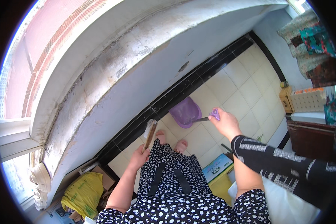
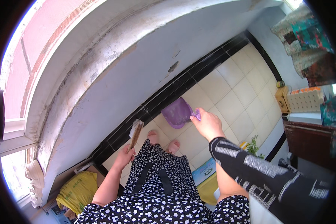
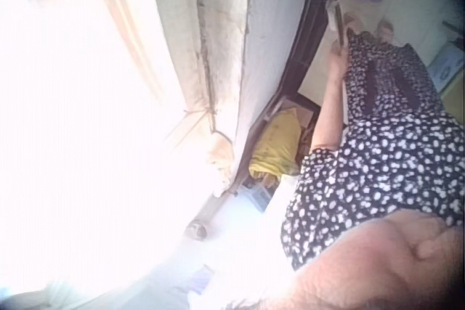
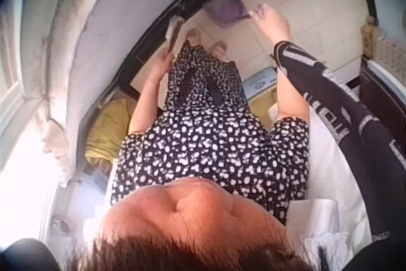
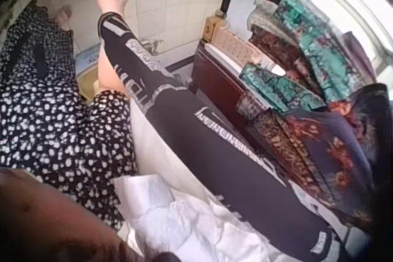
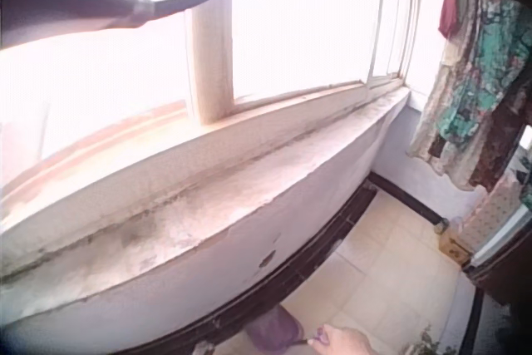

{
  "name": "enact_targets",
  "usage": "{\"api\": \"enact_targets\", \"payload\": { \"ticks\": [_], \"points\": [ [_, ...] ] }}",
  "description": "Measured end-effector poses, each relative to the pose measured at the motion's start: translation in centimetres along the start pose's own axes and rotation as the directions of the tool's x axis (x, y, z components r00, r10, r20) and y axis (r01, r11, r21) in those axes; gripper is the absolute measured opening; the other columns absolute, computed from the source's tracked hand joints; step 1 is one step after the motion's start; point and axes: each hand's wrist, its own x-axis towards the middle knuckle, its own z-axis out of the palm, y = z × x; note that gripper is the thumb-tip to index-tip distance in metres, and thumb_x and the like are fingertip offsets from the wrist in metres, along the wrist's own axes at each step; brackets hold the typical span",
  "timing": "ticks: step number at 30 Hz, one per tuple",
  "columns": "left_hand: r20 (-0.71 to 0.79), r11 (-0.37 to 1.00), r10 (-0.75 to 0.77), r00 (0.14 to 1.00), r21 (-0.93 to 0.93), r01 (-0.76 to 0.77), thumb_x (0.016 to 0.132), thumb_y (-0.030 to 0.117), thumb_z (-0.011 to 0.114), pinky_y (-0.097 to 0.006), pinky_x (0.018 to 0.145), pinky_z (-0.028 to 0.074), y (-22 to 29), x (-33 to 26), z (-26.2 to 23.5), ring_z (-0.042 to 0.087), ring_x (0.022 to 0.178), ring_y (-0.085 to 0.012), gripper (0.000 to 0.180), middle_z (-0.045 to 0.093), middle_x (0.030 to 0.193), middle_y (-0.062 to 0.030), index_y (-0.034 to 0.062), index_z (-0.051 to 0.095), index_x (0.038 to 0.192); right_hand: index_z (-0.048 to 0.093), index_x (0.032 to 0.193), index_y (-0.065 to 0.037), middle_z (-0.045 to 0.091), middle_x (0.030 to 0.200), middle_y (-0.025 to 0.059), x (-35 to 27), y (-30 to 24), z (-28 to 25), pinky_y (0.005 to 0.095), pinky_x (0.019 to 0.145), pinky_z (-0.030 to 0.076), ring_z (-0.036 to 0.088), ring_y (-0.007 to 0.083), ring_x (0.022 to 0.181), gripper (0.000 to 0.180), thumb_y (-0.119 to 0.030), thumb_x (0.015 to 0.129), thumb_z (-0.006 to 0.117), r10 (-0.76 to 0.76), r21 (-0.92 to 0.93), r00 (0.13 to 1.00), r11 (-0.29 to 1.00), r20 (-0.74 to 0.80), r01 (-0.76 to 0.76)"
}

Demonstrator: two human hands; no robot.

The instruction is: The person uses a small brush to scrub the black tiled skirting board along the wall, dislodging white debris. They then use a purple dustpan to collect the debris from the floor and the brush. The person moves along the wall, repeating the scrubbing and collecting process.

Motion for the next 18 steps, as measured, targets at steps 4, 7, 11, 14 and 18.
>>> {"api": "enact_targets", "payload": {
  "ticks": [4, 7, 11, 14, 18],
  "points": [
    [-0.025, 0.992, 0.012, 1.0, 0.128, -0.009, 0.091, 0.03, 0.049, -0.029, 0.057, 0.046, 0.8, 0.6, 1.3, 0.055, 0.058, -0.0132, 0.032, 0.06, 0.071, -0.0054, 0.0014, 0.056, 0.104, 0.058, 0.11, -0.009, 0.066, 0.091, 0.014, 1.5, 1.4, -2.3, 0.0406, 0.077, 0.048, 0.062, 0.0322, 0.088, 0.039, -0.035, 0.081, 0.059, -0.037, -0.051, 0.999, 0.998, 0.007, 0.038],
    [-0.059, 0.992, -0.006, 0.998, 0.122, 0.013, 0.091, 0.035, 0.048, -0.031, 0.057, 0.046, 1.5, 1.6, 2.0, 0.056, 0.058, -0.016, 0.038, 0.061, 0.07, -0.0074, 0.0, 0.058, 0.098, 0.059, 0.109, -0.009, 0.065, 0.092, 0.0146, 2.5, 3.3, -4.3, 0.0404, 0.077, 0.048, 0.062, 0.0317, 0.089, 0.04, -0.036, 0.08, 0.06, -0.031, -0.036, 1.0, 0.999, 0.001, 0.031],
    [-0.072, 0.983, 0.002, 0.997, 0.183, 0.012, 0.092, 0.04, 0.044, -0.034, 0.059, 0.046, 3.2, 4.0, 2.4, 0.058, 0.061, -0.0208, 0.043, 0.061, 0.07, -0.0098, -0.0008, 0.058, 0.097, 0.059, 0.109, -0.009, 0.066, 0.091, 0.015, 3.4, 5.9, -7.7, 0.0401, 0.077, 0.048, 0.062, 0.0321, 0.088, 0.039, -0.035, 0.08, 0.061, 0.024, 0.031, 1.0, 0.999, -0.006, -0.024],
    [-0.088, 0.962, 0.017, 0.996, 0.273, 0.008, 0.094, 0.043, 0.037, -0.041, 0.072, 0.046, 5.5, 6.1, 3.5, 0.059, 0.08, -0.0374, 0.05, 0.062, 0.083, -0.02, -0.0022, 0.057, 0.1, 0.06, 0.109, -0.009, 0.066, 0.088, 0.0156, 4.6, 7.6, -10.0, 0.0394, 0.075, 0.049, 0.063, 0.0326, 0.085, 0.039, -0.034, 0.079, 0.062, 0.048, 0.033, 0.999, 0.998, 0.008, -0.048],
    [-0.19, 0.921, 0.113, 0.975, 0.388, -0.031, 0.093, 0.038, 0.039, -0.043, 0.086, 0.044, 6.7, 9.0, 6.6, 0.055, 0.102, -0.0408, 0.047, 0.06, 0.104, -0.0254, -0.0032, 0.058, 0.105, 0.06, 0.109, -0.007, 0.066, 0.084, 0.0163, 6.5, 10.3, -12.7, 0.0377, 0.071, 0.049, 0.064, 0.0323, 0.08, 0.037, -0.03, 0.079, 0.063, -0.009, 0.019, 1.0, 1.0, 0.021, 0.009]
  ]
}}
